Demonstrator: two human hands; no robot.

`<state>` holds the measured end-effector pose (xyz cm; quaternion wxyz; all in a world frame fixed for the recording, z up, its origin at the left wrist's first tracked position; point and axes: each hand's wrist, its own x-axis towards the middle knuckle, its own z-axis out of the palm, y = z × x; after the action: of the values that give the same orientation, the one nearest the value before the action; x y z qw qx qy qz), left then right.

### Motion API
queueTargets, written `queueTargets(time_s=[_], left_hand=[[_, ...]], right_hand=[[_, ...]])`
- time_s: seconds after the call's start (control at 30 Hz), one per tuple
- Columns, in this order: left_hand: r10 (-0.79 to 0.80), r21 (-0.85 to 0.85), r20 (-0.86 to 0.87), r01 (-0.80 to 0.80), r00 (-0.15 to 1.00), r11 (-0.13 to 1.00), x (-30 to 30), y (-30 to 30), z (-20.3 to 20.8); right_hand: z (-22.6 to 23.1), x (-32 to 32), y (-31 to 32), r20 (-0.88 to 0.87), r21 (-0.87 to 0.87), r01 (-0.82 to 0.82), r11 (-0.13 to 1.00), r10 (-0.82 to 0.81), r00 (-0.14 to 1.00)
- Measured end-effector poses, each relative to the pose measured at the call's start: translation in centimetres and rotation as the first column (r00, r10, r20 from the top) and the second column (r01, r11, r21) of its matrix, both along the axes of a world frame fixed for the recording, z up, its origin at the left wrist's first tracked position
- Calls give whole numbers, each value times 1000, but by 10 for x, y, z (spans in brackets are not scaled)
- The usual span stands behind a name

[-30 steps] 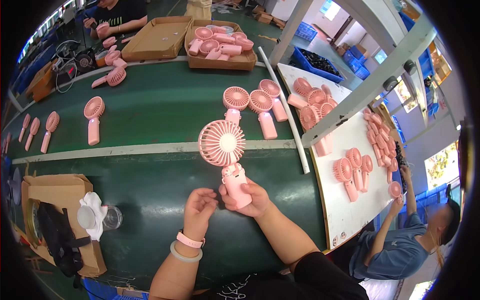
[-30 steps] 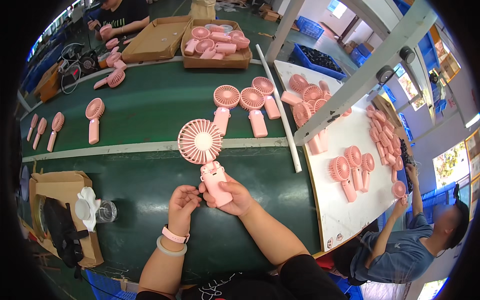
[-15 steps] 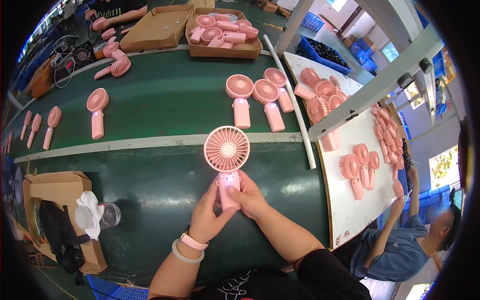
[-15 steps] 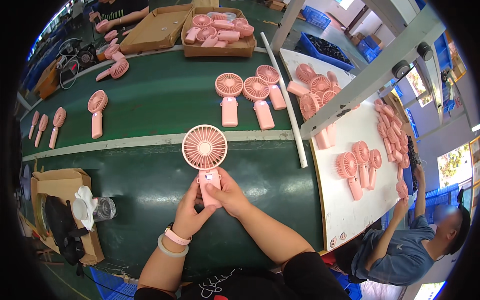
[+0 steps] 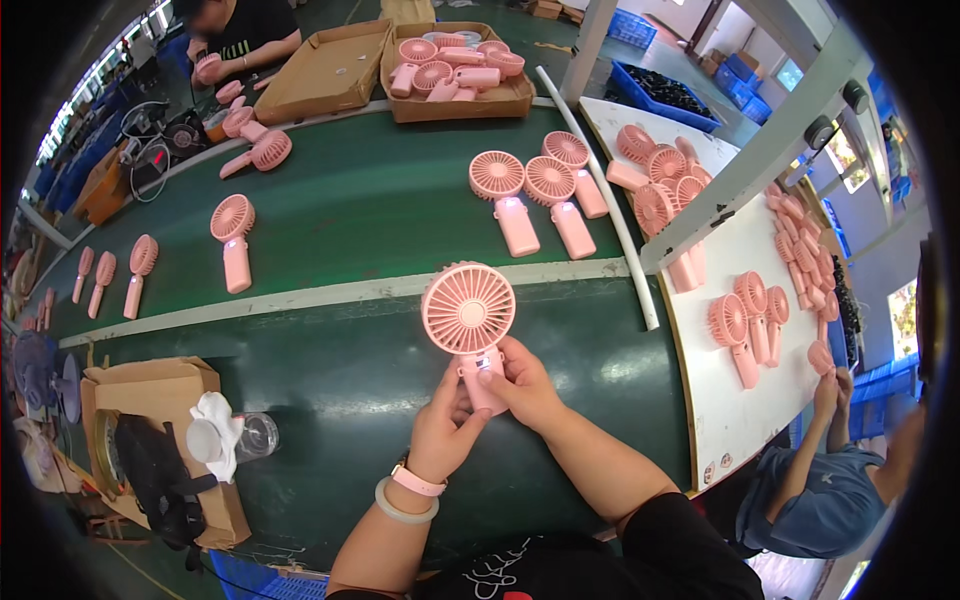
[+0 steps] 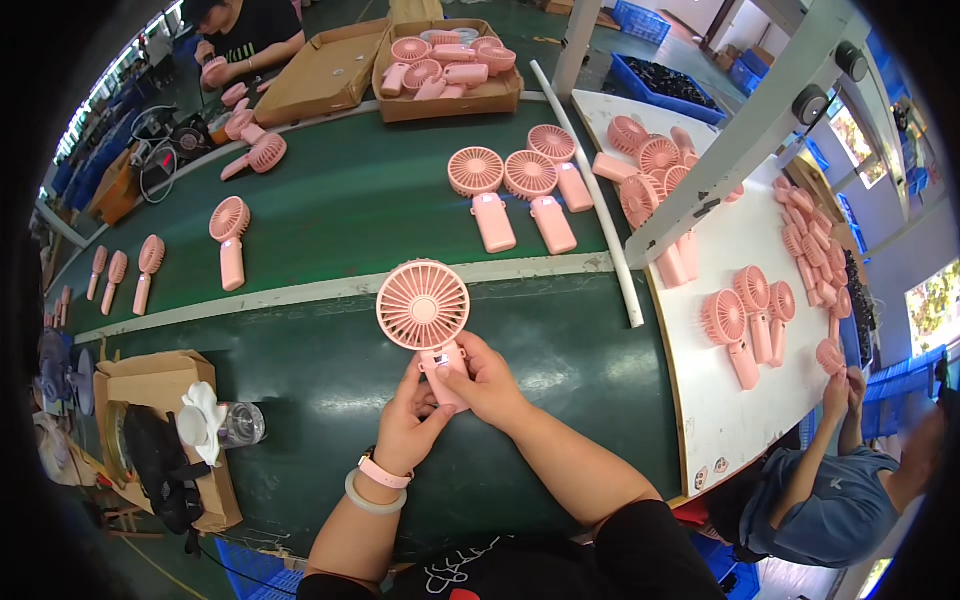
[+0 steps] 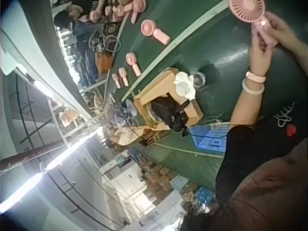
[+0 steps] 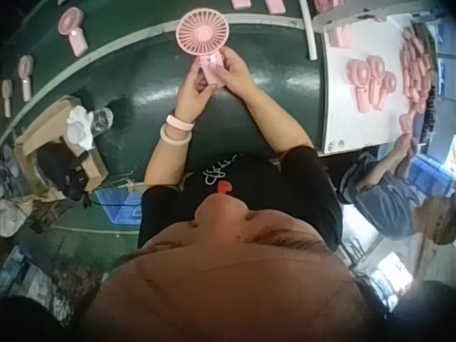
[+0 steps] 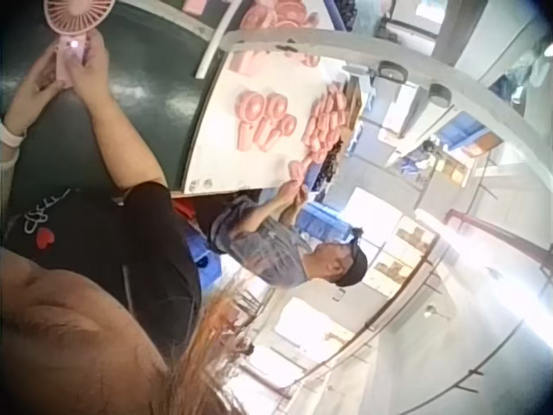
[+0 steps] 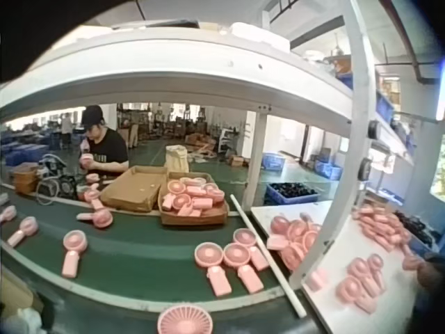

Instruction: The person tests portable mini fans from a conveyor belt by picking them up, unfolding them, pressing the power buttons to turn them on, and grouping them in hand.

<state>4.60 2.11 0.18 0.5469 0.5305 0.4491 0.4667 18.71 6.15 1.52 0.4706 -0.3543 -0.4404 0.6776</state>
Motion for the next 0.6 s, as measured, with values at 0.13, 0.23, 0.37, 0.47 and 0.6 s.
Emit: queueTargets(time_s=[0.13,0.23,0.37,0.47,0.6], left_hand=[[-33,-18,-2,33,999,999,-2,-1,4],[-28,-21,13,28,1000,999,-2,-2,3],[-3,-12,34,4,999,1000,-2,-2,1],[-14,-22,30,14,999,1000,-1,-1,-1],[-7,-19,41,7,999,1000,0,0,1]], right_hand=[[1,-1,-1,30,36,24,999,-25,999],[-1,-1,-1,36,64,18,998,-20,999],[1,-2,0,43,90,30,995,-34,998],[1,1,0,47,42,20,999,-22,999],[-2,1,1,79,34,19,999,-21,997]])
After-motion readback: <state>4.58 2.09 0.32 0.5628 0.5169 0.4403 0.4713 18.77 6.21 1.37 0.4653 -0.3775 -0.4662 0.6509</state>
